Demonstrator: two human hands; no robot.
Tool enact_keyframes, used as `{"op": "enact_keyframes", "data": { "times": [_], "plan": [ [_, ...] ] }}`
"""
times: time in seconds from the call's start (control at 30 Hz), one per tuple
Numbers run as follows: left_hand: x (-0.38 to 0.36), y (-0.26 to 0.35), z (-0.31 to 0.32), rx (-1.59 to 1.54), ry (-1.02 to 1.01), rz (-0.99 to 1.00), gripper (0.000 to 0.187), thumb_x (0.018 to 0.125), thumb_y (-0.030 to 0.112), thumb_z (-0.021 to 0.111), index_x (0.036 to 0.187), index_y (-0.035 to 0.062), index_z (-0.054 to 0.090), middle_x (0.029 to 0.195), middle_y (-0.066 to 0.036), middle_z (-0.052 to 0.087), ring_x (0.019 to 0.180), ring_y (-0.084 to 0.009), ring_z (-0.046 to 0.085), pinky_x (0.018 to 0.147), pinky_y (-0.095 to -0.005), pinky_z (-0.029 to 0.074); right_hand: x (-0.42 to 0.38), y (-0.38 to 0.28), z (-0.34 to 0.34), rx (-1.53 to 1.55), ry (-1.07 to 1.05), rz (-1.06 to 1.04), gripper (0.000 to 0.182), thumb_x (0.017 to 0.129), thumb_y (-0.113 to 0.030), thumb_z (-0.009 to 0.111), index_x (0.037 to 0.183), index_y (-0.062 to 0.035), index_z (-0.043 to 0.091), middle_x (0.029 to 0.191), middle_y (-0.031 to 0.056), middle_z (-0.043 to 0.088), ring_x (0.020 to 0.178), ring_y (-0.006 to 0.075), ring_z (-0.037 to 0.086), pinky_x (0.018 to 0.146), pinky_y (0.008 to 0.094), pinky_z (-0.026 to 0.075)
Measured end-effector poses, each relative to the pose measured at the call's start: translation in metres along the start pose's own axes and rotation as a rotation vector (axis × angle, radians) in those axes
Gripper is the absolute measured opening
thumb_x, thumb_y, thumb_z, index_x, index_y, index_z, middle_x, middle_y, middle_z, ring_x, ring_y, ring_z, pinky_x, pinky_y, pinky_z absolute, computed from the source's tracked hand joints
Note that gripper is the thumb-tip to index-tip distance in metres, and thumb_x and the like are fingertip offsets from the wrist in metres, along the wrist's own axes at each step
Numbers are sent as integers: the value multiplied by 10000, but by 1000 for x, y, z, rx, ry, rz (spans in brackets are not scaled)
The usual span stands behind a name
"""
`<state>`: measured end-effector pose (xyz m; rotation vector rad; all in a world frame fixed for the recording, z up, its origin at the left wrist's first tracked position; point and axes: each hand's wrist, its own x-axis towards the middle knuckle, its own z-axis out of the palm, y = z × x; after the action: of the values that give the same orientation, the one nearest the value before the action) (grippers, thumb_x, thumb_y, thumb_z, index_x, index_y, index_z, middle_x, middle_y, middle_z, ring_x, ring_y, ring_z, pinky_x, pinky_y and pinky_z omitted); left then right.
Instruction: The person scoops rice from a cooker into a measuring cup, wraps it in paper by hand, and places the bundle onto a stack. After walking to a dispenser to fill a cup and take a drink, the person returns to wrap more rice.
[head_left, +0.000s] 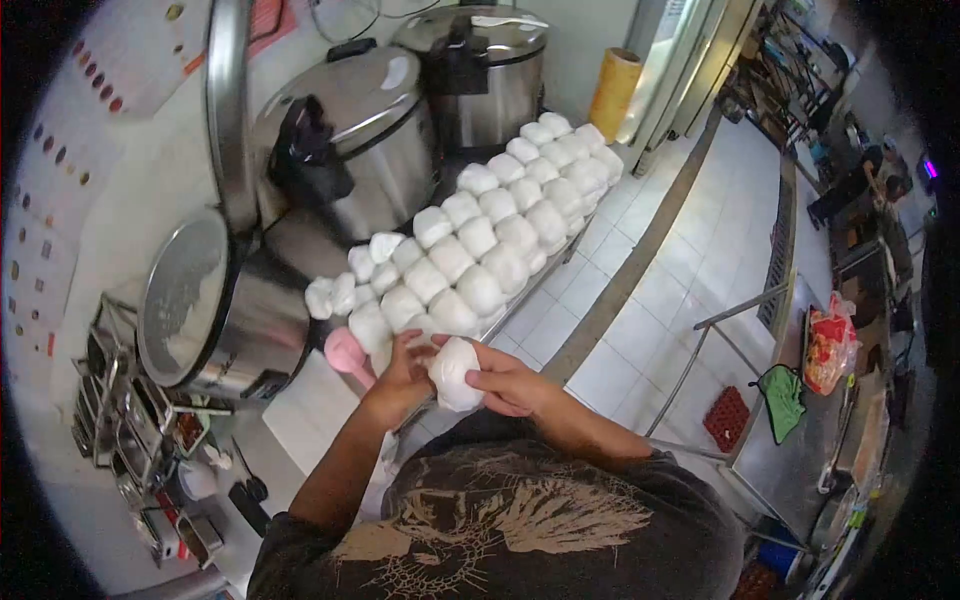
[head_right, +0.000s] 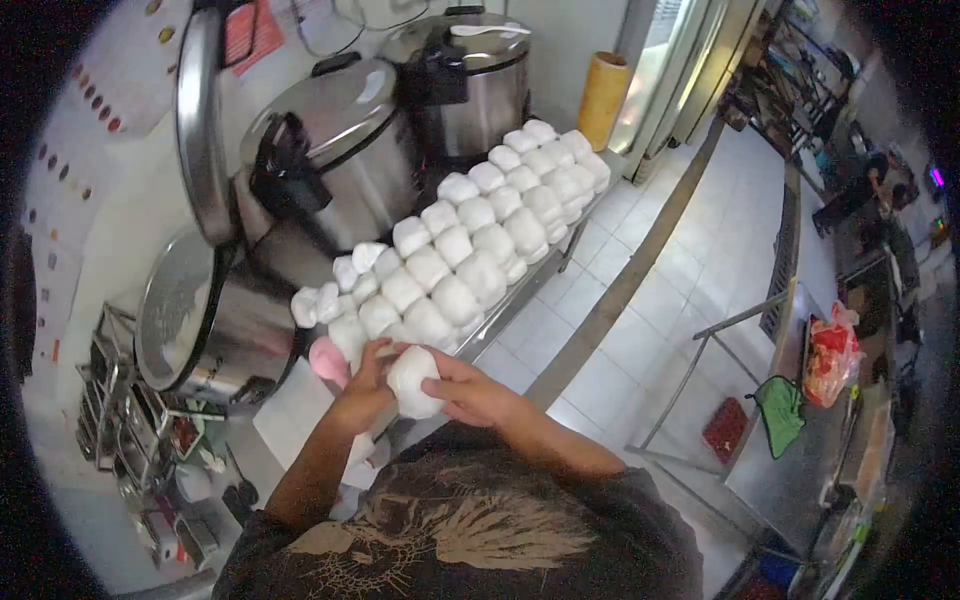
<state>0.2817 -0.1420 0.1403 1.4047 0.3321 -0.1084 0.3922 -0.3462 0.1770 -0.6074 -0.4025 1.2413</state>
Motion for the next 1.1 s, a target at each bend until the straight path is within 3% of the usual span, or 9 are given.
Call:
{"op": "enact_keyframes", "data": {
  "times": [0.1,0.23,0.4,0.6,0.73,0.77,0.9,1.0,1.1],
  "plan": [
    [20,26,32,48,56,-108,786,856,54,722,1470,105,233,1339,-170,445,1099,-218,532,940,-379,480,1,-22,-64,-46,2,-76,798,929,-157,700,1573,-59,238,1398,116,540,1194,193,568,1030,332,461],
    [14,12,26,-36,182,-73,502,949,222,678,1345,57,417,1210,-124,569,1007,-203,603,883,-343,498,22,-123,-192,-955,825,-589,629,802,-152,833,1313,-52,480,1172,46,559,1076,169,538,911,321,478],
    [-25,5,14,-58,443,-230,415,964,227,664,1297,55,485,1121,-97,609,960,-200,620,847,-334,499,38,-277,-332,-1248,1353,-723,477,793,-249,847,1140,-17,615,1006,109,667,899,215,624,781,321,512],
    [-60,-11,3,-193,685,-286,314,993,246,634,1220,54,536,1088,-78,620,924,-197,630,805,-322,506,90,-300,-442,-1142,1102,-538,403,931,-358,675,1193,-52,675,1085,180,706,1008,320,671,883,392,508],
    [-71,-16,7,-281,742,-286,285,1007,252,613,1197,50,544,1080,-83,619,906,-198,627,801,-321,509,103,-283,-441,-1598,1434,-293,427,993,-397,528,1235,-77,673,1340,167,578,1300,318,485,1093,468,355],
    [-72,-17,9,-272,746,-311,282,1011,252,606,1196,48,545,1079,-84,618,904,-197,625,801,-321,508,106,-278,-458,-1572,1372,-335,464,997,-428,494,1275,-95,659,1428,184,489,1400,320,361,1141,494,278],
    [-69,-24,6,-257,716,-359,269,1025,250,576,1190,39,551,1069,-89,620,903,-192,618,806,-327,508,95,-288,-463,-1227,1181,-459,519,1021,-462,457,1333,-83,625,1373,208,523,1347,343,424,1119,448,336],
    [-65,-29,-4,-233,702,-359,261,1032,246,558,1183,33,558,1062,-91,624,902,-187,615,813,-331,510,72,-285,-437,-869,1273,-619,561,1045,-475,422,1402,-59,546,1414,222,500,1318,375,444,1102,441,355],
    [-63,-29,-11,-209,726,-374,261,1031,249,559,1173,29,564,1061,-90,631,898,-179,616,820,-330,510,53,-279,-474,-1079,1521,-851,466,1027,-364,515,1224,39,640,1218,244,628,1162,352,583,1030,437,433]
  ]
}}
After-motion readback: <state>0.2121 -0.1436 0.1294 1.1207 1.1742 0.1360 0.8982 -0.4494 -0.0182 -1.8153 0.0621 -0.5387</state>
